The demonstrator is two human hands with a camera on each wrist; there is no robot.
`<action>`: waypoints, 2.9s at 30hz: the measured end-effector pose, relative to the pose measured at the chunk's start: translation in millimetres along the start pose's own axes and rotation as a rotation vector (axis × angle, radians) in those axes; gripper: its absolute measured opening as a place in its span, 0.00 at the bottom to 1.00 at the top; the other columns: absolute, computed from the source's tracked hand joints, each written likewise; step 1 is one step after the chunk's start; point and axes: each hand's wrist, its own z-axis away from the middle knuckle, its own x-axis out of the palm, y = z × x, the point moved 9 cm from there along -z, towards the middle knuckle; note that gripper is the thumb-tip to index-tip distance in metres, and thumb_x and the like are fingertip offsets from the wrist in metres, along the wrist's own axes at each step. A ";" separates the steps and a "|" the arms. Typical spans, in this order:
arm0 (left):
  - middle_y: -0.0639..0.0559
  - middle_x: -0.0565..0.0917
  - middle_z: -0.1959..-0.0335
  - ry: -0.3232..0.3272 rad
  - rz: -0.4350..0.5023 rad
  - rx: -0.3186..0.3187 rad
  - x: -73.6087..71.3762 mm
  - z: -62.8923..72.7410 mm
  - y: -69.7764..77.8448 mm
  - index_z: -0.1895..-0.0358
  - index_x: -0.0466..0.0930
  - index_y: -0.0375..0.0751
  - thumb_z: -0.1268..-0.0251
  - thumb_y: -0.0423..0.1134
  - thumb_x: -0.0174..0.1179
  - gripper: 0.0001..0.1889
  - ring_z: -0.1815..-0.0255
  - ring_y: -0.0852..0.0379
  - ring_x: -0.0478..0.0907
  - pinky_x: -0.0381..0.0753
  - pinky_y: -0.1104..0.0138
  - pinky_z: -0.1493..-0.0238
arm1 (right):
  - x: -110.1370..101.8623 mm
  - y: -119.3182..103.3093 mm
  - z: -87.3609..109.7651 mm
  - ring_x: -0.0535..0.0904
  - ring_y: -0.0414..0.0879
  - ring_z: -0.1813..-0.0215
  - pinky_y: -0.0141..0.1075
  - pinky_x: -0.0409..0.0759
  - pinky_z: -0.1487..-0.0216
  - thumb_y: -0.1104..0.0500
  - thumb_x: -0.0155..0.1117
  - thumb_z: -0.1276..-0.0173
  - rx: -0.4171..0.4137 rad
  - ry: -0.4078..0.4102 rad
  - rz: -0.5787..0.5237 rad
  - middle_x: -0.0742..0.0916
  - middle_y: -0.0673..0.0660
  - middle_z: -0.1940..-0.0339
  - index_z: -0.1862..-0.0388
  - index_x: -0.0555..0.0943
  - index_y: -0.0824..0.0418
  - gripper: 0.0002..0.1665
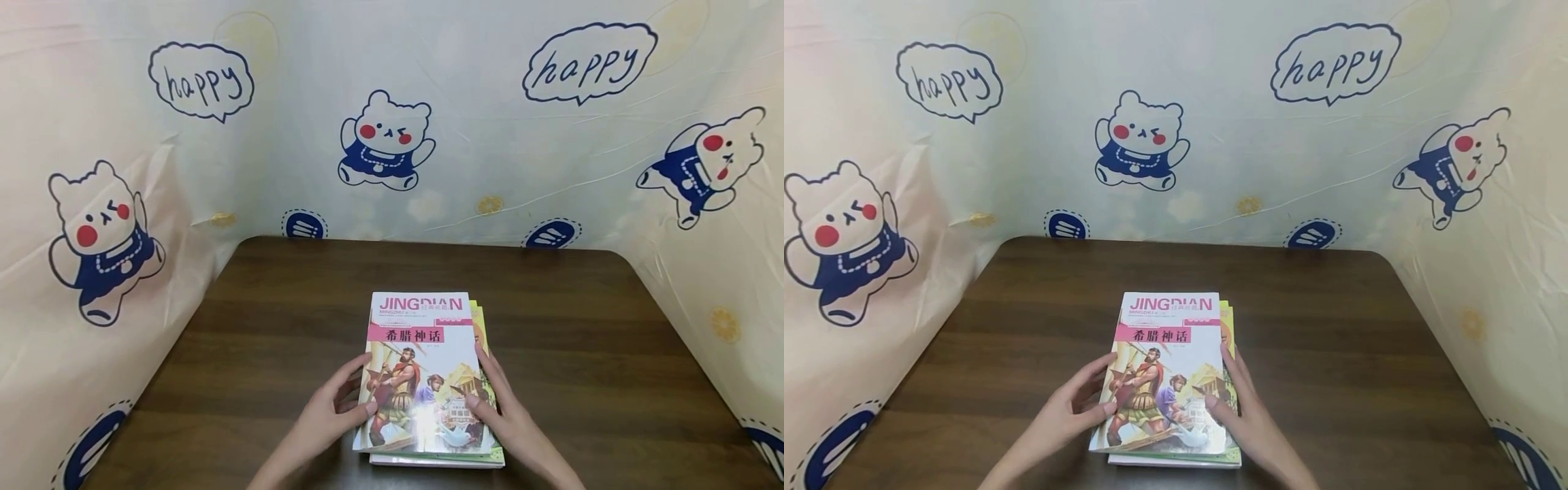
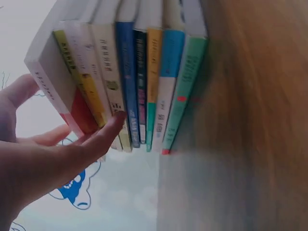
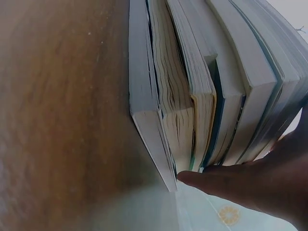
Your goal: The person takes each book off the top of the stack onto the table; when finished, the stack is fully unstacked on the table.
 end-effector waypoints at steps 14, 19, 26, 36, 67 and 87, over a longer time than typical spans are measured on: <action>0.40 0.56 0.30 0.002 0.443 -0.078 -4.0 -9.0 -4.6 0.27 0.57 0.45 0.40 0.25 0.61 0.38 0.48 0.43 0.79 0.83 0.51 0.59 | 2.2 4.3 -1.7 0.43 0.60 0.24 0.70 0.58 0.41 0.49 0.53 0.25 -0.017 -0.005 -0.006 0.47 0.52 0.21 0.23 0.48 0.33 0.39; 0.37 0.60 0.34 -0.048 0.516 -0.076 -1.3 -10.7 -4.3 0.26 0.54 0.42 0.40 0.23 0.58 0.39 0.55 0.45 0.82 0.84 0.56 0.67 | 2.4 6.6 -1.8 0.38 0.60 0.23 0.73 0.52 0.40 0.52 0.46 0.22 -0.029 -0.016 -0.064 0.45 0.52 0.20 0.22 0.48 0.34 0.35; 0.41 0.59 0.34 -0.033 0.541 -0.086 -7.5 -5.7 -8.9 0.26 0.53 0.40 0.40 0.22 0.57 0.39 0.58 0.46 0.83 0.84 0.56 0.71 | 2.5 11.4 0.4 0.38 0.57 0.23 0.70 0.50 0.37 0.50 0.47 0.22 0.006 -0.012 -0.129 0.46 0.51 0.20 0.24 0.54 0.34 0.31; 0.46 0.55 0.27 0.113 0.539 -0.118 -26.0 7.6 -16.4 0.25 0.54 0.49 0.39 0.24 0.58 0.40 0.64 0.56 0.81 0.81 0.67 0.76 | -0.9 11.4 1.4 0.43 0.59 0.24 0.64 0.58 0.37 0.51 0.50 0.23 0.019 0.024 -0.145 0.48 0.54 0.20 0.25 0.59 0.37 0.30; 0.46 0.66 0.34 -0.124 0.626 0.012 -28.5 5.3 -6.2 0.22 0.44 0.42 0.34 0.19 0.47 0.39 0.56 0.49 0.84 0.84 0.58 0.61 | -11.3 17.2 2.1 0.46 0.58 0.24 0.51 0.72 0.42 0.55 0.62 0.30 -0.096 0.003 -0.115 0.50 0.42 0.21 0.31 0.68 0.39 0.31; 0.40 0.52 0.29 0.024 0.577 0.048 -66.6 -0.3 6.7 0.23 0.47 0.41 0.33 0.21 0.48 0.37 0.55 0.51 0.83 0.84 0.58 0.63 | -10.9 14.4 5.4 0.46 0.53 0.24 0.50 0.69 0.39 0.60 0.66 0.36 -0.202 -0.059 -0.119 0.47 0.48 0.20 0.28 0.66 0.46 0.37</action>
